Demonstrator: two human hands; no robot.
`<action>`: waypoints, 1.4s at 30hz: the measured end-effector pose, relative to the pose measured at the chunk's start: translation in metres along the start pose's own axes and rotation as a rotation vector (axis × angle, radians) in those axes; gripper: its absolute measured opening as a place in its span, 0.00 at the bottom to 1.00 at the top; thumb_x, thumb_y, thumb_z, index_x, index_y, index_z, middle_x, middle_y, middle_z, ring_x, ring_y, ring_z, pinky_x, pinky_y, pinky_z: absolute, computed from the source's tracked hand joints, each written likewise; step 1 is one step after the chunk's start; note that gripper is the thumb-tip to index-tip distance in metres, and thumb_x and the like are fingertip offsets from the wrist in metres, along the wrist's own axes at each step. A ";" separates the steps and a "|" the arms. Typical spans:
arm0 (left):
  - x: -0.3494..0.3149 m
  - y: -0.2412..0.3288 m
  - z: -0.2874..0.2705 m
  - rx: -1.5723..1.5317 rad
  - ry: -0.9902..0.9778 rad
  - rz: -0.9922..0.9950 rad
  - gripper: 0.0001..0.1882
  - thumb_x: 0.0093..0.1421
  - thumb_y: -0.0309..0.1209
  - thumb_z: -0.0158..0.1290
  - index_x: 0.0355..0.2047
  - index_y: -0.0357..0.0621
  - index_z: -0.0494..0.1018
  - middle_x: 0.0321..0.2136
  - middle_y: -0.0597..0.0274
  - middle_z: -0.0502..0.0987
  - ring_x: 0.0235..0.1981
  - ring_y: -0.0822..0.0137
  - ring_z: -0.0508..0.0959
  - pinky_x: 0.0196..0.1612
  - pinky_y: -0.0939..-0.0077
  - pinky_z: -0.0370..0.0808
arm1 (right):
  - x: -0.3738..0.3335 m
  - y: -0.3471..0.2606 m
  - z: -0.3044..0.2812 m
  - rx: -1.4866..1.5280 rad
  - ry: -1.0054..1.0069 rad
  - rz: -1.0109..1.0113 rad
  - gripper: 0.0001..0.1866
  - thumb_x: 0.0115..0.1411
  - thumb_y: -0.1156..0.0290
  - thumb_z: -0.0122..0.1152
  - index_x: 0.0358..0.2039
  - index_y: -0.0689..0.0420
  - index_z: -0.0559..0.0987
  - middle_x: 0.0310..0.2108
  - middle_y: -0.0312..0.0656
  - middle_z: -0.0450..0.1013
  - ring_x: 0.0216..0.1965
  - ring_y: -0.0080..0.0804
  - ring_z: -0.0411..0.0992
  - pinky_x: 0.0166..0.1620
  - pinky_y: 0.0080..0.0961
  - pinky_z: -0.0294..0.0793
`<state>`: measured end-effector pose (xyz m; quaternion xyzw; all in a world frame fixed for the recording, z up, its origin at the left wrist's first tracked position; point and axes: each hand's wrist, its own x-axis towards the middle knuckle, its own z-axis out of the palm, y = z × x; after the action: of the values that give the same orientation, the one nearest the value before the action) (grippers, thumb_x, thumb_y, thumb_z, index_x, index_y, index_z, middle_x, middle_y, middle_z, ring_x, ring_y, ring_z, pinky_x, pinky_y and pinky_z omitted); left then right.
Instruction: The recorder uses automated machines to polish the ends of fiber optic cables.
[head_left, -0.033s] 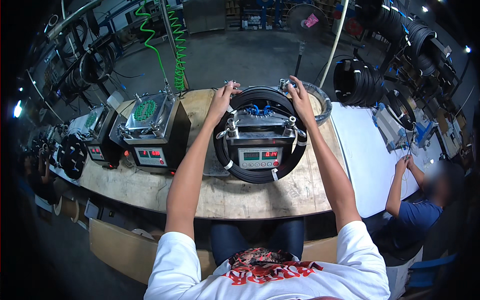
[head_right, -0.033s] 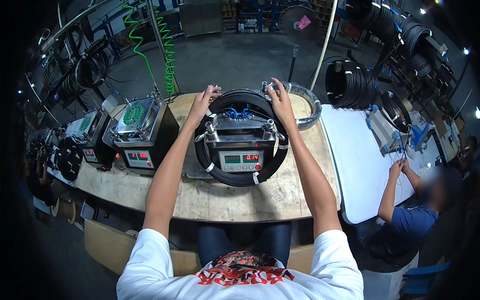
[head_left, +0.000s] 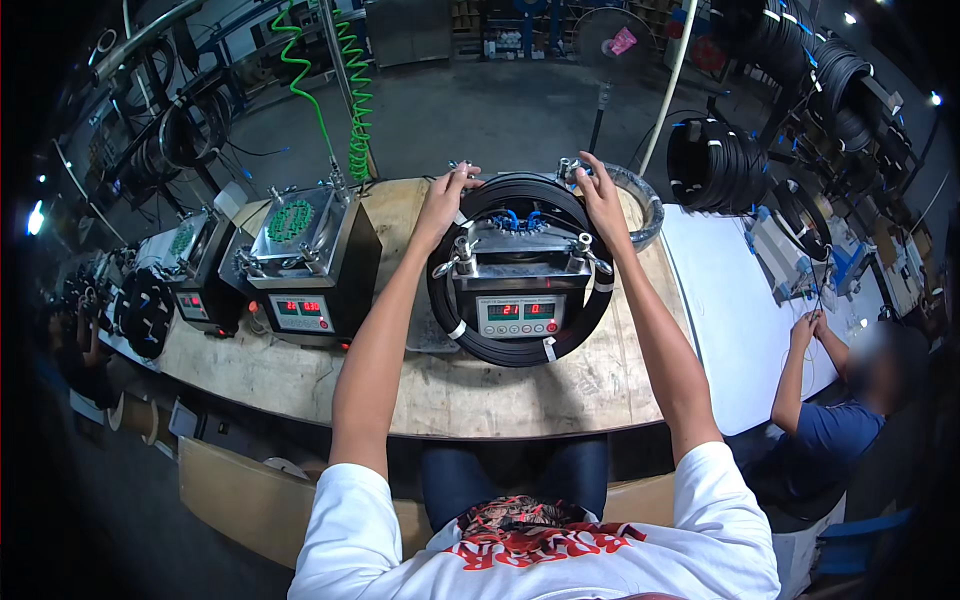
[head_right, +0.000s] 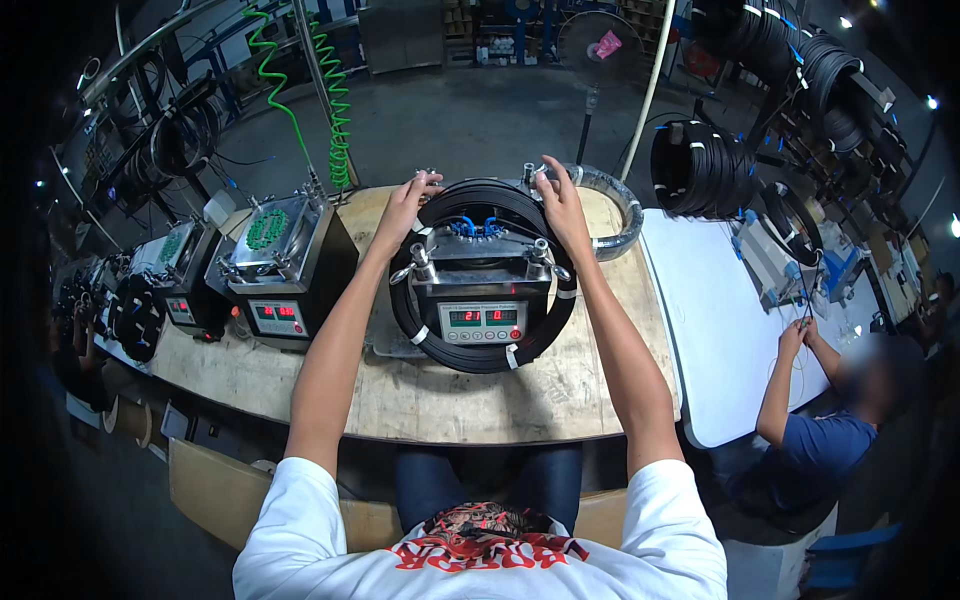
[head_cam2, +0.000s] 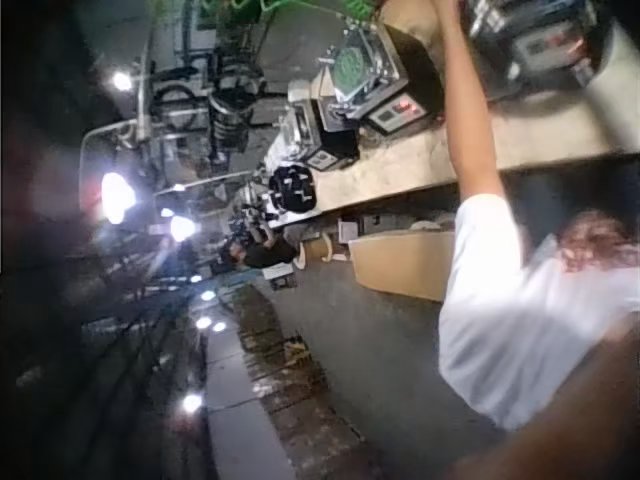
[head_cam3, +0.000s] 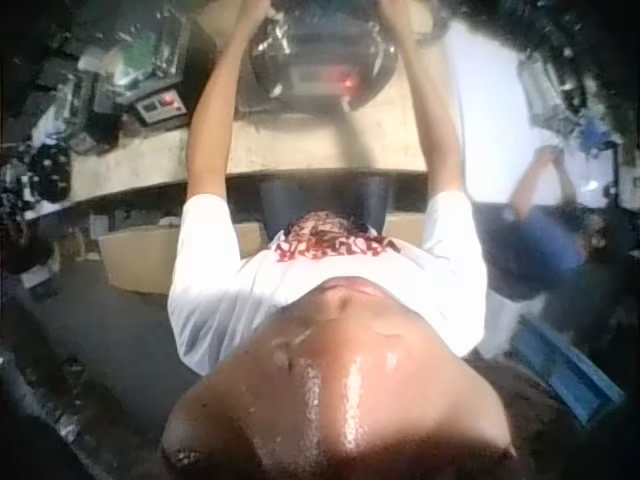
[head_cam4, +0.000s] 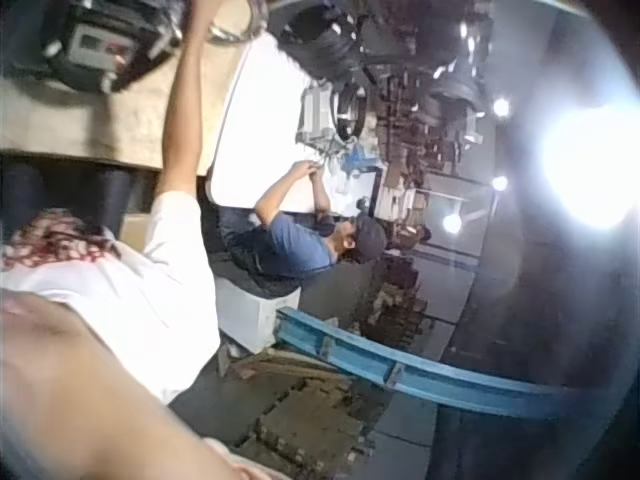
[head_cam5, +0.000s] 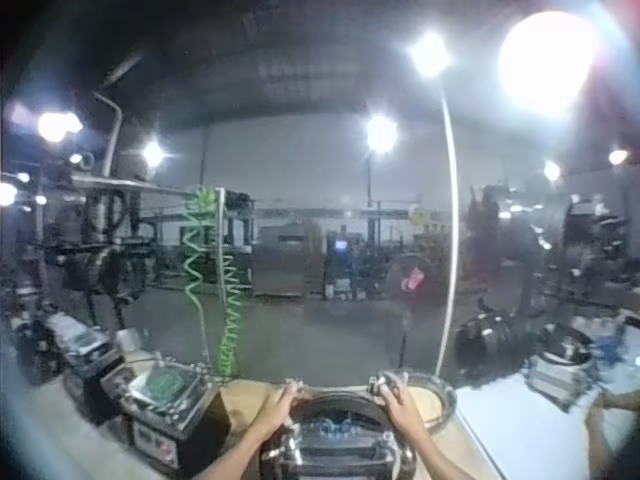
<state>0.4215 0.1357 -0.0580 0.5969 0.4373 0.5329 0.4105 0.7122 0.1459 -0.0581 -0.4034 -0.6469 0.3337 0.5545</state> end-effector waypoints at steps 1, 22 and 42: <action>0.000 0.000 0.001 0.001 -0.006 0.026 0.27 0.73 0.49 0.42 0.53 0.35 0.75 0.41 0.55 0.82 0.49 0.68 0.77 0.60 0.69 0.64 | 0.001 0.001 0.000 0.009 0.003 -0.002 0.27 0.73 0.55 0.50 0.66 0.56 0.66 0.39 0.45 0.78 0.45 0.26 0.73 0.53 0.25 0.69; 0.000 0.008 0.002 0.050 0.000 0.046 0.34 0.73 0.56 0.35 0.56 0.38 0.73 0.41 0.53 0.83 0.50 0.66 0.75 0.62 0.65 0.62 | 0.001 0.001 -0.003 -0.042 -0.005 -0.056 0.28 0.74 0.49 0.41 0.66 0.53 0.66 0.43 0.45 0.76 0.49 0.31 0.73 0.57 0.31 0.68; 0.004 0.005 0.008 0.170 0.009 0.186 0.27 0.72 0.49 0.44 0.55 0.37 0.74 0.40 0.51 0.82 0.48 0.63 0.79 0.56 0.69 0.69 | 0.003 -0.005 0.001 0.002 -0.103 -0.121 0.22 0.73 0.67 0.48 0.65 0.55 0.66 0.37 0.46 0.78 0.41 0.29 0.74 0.50 0.28 0.71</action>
<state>0.4296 0.1380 -0.0528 0.6652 0.4255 0.5324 0.3051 0.7101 0.1462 -0.0528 -0.3455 -0.6974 0.3205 0.5399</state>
